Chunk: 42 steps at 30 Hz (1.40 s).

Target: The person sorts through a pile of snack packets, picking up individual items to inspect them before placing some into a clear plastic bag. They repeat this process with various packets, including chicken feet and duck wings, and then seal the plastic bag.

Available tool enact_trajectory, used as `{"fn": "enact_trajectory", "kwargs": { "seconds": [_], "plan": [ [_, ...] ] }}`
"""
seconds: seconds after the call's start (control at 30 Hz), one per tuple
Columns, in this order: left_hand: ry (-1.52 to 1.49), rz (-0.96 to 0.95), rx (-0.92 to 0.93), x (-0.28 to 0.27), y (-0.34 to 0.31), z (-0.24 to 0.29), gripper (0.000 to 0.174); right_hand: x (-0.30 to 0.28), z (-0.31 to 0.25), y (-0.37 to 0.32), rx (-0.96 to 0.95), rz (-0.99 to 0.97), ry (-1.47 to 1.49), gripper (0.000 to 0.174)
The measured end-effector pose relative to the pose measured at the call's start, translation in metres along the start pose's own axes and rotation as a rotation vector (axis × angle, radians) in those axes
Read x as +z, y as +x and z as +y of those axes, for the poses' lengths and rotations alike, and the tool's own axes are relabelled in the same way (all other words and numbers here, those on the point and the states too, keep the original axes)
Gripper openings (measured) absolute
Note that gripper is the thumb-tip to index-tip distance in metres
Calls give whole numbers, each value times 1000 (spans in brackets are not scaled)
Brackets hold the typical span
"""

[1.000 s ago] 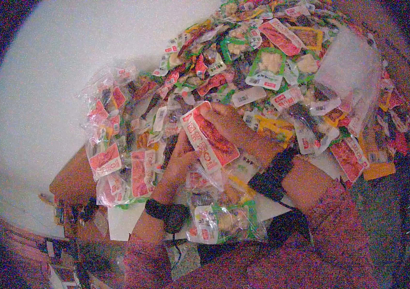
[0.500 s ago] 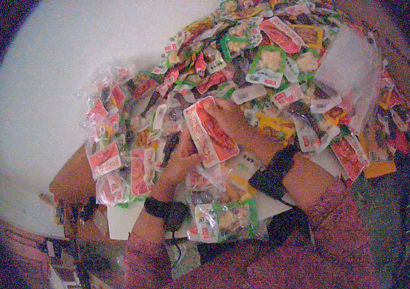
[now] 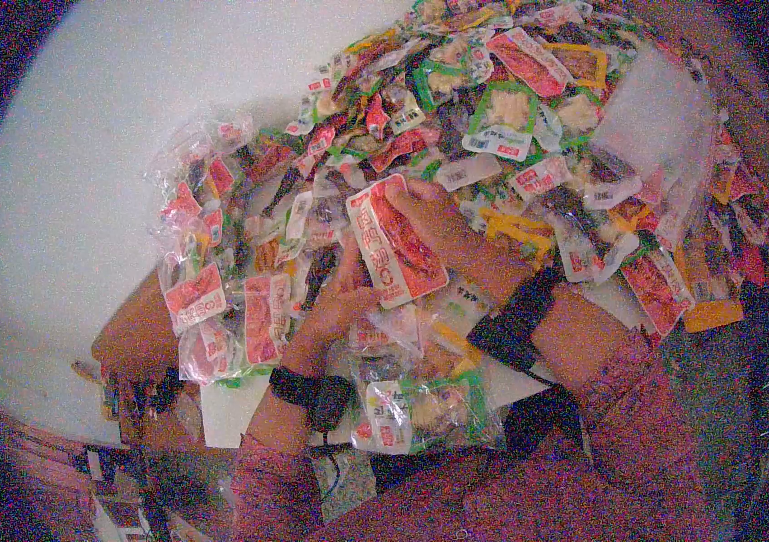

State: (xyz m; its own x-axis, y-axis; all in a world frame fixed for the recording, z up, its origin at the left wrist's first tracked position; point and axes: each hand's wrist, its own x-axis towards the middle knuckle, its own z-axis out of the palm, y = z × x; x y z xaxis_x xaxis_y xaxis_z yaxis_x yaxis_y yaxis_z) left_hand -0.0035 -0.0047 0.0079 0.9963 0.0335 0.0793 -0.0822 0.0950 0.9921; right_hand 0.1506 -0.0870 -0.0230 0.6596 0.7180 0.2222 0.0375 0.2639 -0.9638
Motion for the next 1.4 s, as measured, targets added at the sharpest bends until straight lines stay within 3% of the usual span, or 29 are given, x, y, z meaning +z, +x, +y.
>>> {"fn": "enact_trajectory", "kwargs": {
  "seconds": [0.37,0.47,0.53,0.83,1.17,1.4],
  "plan": [
    [-55,-45,73,-1,2,-5,82,4,-9,-4,-2,68,-37,33],
    [81,-40,118,-3,3,-7,78,4,-16,-7,-12,37,71,32],
    [106,46,28,-2,3,-7,69,4,-19,-8,50,3,119,26],
    [33,296,35,6,-2,6,42,9,-27,-15,100,-219,283,30],
    [67,327,72,5,-2,5,40,10,-25,-16,74,-230,330,32],
    [-77,332,75,6,-2,7,37,10,-30,-15,80,-198,273,31]
  ]
}}
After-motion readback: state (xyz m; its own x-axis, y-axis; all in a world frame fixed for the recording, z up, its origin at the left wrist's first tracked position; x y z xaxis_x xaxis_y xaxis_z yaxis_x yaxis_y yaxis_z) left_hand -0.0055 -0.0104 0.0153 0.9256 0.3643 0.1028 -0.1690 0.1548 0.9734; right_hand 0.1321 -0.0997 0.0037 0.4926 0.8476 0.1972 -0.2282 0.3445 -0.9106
